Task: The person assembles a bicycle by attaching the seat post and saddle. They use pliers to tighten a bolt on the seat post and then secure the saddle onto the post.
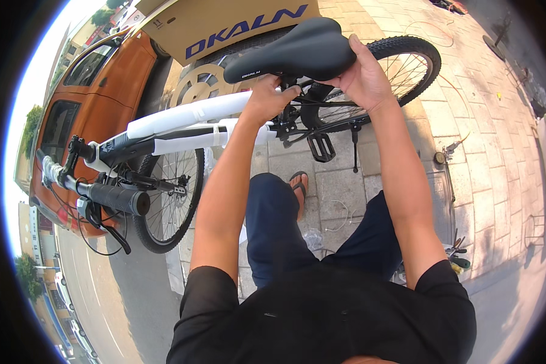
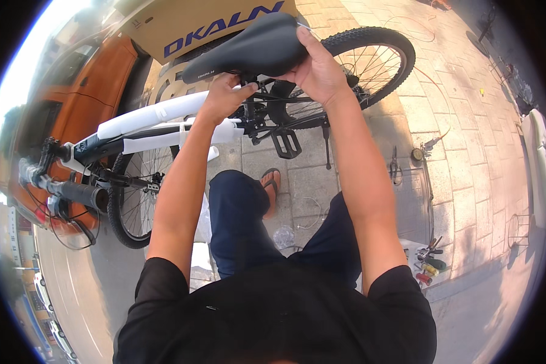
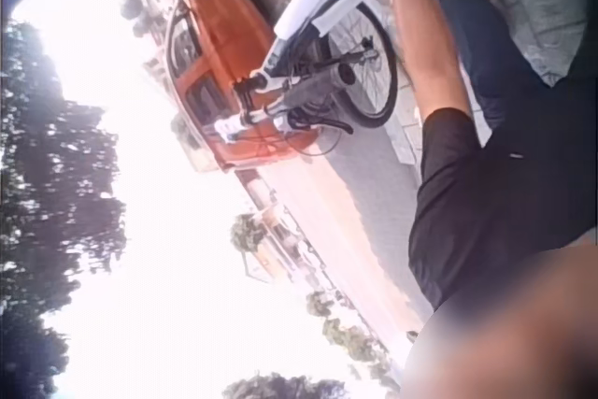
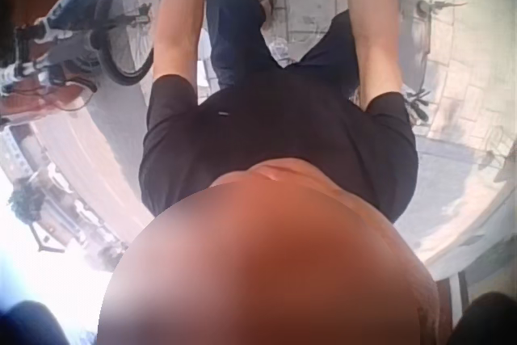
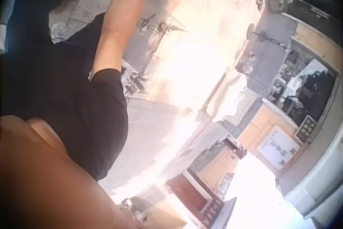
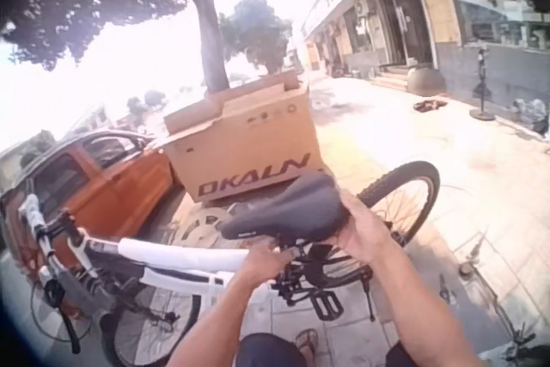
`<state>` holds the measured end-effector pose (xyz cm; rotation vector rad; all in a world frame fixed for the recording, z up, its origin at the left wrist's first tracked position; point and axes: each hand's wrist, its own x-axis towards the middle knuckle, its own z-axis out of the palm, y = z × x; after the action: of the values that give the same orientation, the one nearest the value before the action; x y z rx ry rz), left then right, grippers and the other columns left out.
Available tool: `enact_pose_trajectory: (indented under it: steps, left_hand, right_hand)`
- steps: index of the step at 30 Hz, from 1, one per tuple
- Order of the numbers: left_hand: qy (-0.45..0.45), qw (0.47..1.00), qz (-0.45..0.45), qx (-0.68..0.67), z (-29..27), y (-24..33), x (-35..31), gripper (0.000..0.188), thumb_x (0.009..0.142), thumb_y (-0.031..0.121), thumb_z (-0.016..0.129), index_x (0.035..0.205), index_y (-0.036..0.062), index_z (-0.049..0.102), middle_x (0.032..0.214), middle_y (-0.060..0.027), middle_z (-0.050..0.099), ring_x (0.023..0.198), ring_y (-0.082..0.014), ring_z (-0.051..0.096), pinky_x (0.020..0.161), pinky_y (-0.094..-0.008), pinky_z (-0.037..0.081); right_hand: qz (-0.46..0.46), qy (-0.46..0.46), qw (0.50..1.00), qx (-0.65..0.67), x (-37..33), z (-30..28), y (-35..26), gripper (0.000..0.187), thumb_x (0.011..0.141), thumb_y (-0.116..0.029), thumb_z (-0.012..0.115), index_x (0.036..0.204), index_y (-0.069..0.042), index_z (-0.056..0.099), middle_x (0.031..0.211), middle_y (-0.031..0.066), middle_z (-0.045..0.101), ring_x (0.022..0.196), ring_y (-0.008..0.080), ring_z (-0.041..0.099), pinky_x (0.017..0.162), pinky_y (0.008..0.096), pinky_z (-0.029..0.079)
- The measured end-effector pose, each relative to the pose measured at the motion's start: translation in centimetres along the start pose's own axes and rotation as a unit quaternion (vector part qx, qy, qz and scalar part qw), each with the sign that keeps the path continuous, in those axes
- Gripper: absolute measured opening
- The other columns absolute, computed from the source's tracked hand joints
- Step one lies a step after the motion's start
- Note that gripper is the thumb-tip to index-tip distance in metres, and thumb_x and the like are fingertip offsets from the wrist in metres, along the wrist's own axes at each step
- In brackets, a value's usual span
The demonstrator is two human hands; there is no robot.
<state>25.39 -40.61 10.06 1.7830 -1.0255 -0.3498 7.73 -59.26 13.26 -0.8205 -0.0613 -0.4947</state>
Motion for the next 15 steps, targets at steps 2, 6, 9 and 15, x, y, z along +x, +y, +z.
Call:
enact_pose_trajectory:
  steps: [2,6,9,15]
  left_hand:
    - [-0.039,0.997,-0.021,0.058,0.2,0.5,0.3,0.04,0.098,0.018,0.077,0.128,-0.007,0.068,0.115,-0.0105,0.077,0.107,-0.0158,0.065,0.097,-0.0323,0.049]
    - [-0.052,0.992,-0.05,0.1,-0.5,1.8,0.9,0.041,0.1,0.029,0.077,0.127,-0.0021,0.073,0.114,-0.0115,0.078,0.104,-0.0188,0.067,0.096,-0.0345,0.05]
    - [-0.093,0.975,-0.102,0.173,-1.3,2.7,1.4,0.047,0.1,0.035,0.077,0.131,0.0008,0.073,0.119,-0.0107,0.078,0.107,-0.0196,0.067,0.099,-0.0335,0.049]
    - [-0.124,0.96,-0.11,0.227,-2.2,2.4,2.1,0.055,0.098,0.047,0.076,0.135,0.0061,0.072,0.128,-0.0126,0.077,0.117,-0.0259,0.068,0.106,-0.0346,0.047]
  right_hand:
    - [-0.023,0.018,0.999,-0.037,0.0,1.2,0.4,0.046,0.106,-0.035,0.067,0.135,0.001,0.063,0.123,0.0124,0.074,0.106,0.0247,0.076,0.09,0.0447,0.066]
    - [-0.07,0.088,0.992,-0.051,0.4,2.1,1.3,0.04,0.102,-0.03,0.071,0.126,0.003,0.067,0.113,0.0109,0.075,0.096,0.0209,0.076,0.079,0.0399,0.067]
    - [-0.093,0.106,0.989,-0.038,0.8,2.0,1.8,0.036,0.102,-0.029,0.071,0.12,0.002,0.07,0.108,0.0094,0.076,0.092,0.0193,0.076,0.074,0.0382,0.066]
    - [-0.087,0.103,0.989,-0.055,1.1,1.9,1.9,0.044,0.099,-0.033,0.073,0.12,0.005,0.066,0.105,0.0117,0.074,0.087,0.0196,0.075,0.07,0.0352,0.065]
